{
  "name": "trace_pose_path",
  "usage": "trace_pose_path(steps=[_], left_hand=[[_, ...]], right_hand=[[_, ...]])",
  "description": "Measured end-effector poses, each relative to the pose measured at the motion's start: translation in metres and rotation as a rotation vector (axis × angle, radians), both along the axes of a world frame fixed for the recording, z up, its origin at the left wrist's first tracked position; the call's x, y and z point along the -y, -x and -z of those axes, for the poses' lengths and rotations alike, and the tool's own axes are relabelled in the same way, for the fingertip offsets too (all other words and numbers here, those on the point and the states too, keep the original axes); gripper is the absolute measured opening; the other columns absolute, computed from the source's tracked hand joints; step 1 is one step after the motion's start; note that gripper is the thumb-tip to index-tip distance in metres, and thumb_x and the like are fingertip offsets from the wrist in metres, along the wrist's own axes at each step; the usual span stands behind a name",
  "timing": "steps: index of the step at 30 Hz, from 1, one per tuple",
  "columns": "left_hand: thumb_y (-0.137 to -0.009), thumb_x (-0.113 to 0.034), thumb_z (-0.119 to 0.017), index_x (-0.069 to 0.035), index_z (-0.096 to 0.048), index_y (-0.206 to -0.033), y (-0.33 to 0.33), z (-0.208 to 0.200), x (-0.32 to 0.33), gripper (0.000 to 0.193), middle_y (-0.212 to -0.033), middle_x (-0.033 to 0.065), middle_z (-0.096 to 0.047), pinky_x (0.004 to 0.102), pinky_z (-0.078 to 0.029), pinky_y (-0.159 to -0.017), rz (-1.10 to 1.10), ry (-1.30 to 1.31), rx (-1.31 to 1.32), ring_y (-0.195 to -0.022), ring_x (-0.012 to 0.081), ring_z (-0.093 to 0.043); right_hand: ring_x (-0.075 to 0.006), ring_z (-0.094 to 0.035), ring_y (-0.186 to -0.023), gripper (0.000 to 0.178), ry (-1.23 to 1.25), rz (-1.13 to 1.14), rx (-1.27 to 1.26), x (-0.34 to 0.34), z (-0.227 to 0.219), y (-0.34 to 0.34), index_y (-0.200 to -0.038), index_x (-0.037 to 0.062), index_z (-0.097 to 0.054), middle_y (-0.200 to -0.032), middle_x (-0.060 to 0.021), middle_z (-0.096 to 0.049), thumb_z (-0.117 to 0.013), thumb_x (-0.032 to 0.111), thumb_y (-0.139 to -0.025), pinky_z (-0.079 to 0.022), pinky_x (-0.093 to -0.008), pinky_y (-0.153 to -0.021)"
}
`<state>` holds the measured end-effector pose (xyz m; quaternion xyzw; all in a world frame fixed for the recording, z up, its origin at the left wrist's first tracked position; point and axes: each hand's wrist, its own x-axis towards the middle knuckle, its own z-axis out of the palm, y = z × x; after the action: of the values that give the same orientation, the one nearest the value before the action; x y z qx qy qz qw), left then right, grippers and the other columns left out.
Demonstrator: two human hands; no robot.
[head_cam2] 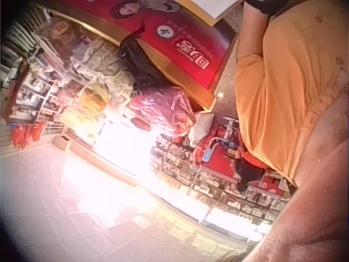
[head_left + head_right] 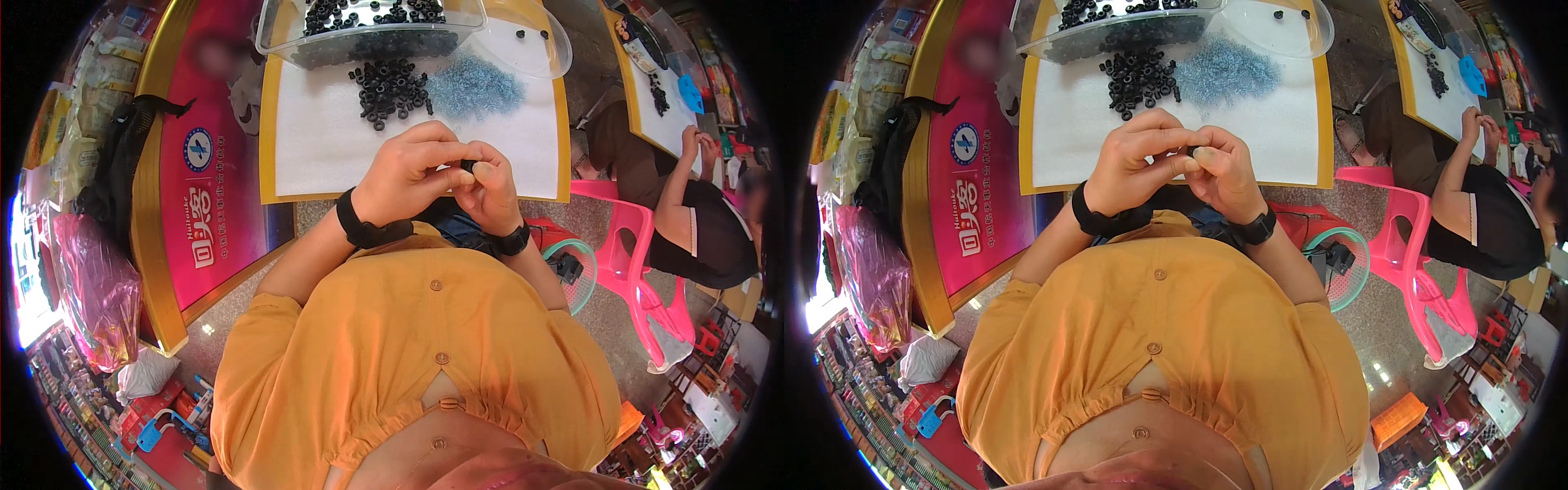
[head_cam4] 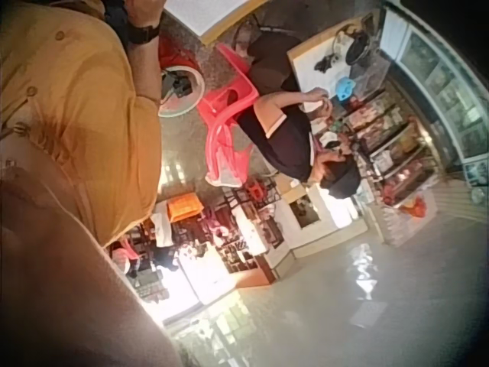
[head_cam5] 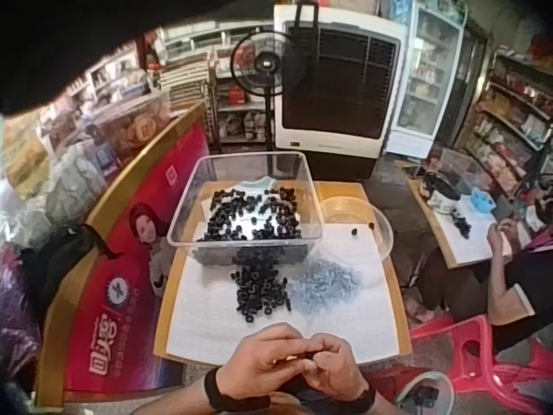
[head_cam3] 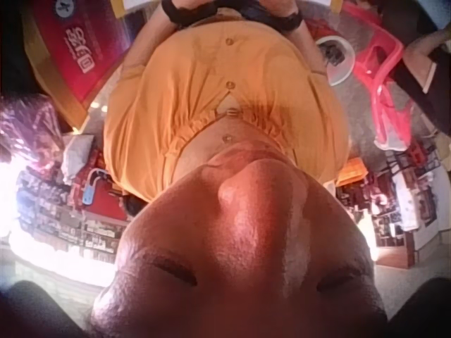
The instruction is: The person assembles small plastic components by fitting pieces together by hand and sorts parts between containers.
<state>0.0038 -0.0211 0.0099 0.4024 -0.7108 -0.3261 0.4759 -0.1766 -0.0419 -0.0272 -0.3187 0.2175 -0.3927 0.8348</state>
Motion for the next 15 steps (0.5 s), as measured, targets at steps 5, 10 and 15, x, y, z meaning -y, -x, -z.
trace_pose_path(steps=[5, 10, 15], left_hand=[[-0.077, -0.006, -0.079, -0.005, -0.073, -0.104, 0.0031, 0.0029, 0.0037, 0.028, -0.085, 0.0068, -0.062, 0.0295, -0.049, -0.064, -0.006, 0.024, 0.001, -0.075, 0.0203, -0.06], [-0.079, -0.007, -0.079, -0.004, -0.073, -0.102, 0.0063, 0.006, 0.0043, 0.024, -0.084, 0.0061, -0.061, 0.0286, -0.047, -0.062, -0.01, 0.043, -0.003, -0.073, 0.0179, -0.058], [-0.08, -0.005, -0.076, -0.004, -0.072, -0.106, 0.0082, 0.0004, 0.0023, 0.026, -0.085, 0.0062, -0.058, 0.029, -0.047, -0.062, -0.01, -0.022, 0.002, -0.072, 0.018, -0.057]], right_hand=[[-0.0052, -0.048, -0.051, 0.016, 0.026, 0.091, -0.029, -0.0031, -0.0011, -0.0022, -0.092, 0.0029, -0.058, -0.074, -0.0028, -0.06, -0.059, 0.019, -0.091, -0.038, -0.0193, -0.043], [-0.0063, -0.049, -0.051, 0.019, 0.015, 0.116, -0.072, -0.0031, 0.0004, 0.0002, -0.093, 0.0022, -0.059, -0.074, -0.0023, -0.059, -0.059, 0.021, -0.092, -0.038, -0.0194, -0.044], [-0.0074, -0.05, -0.053, 0.022, -0.08, 0.033, -0.04, -0.0005, -0.0094, 0.0021, -0.097, 0.0009, -0.058, -0.076, -0.0032, -0.059, -0.057, 0.023, -0.092, -0.038, -0.0192, -0.043]])
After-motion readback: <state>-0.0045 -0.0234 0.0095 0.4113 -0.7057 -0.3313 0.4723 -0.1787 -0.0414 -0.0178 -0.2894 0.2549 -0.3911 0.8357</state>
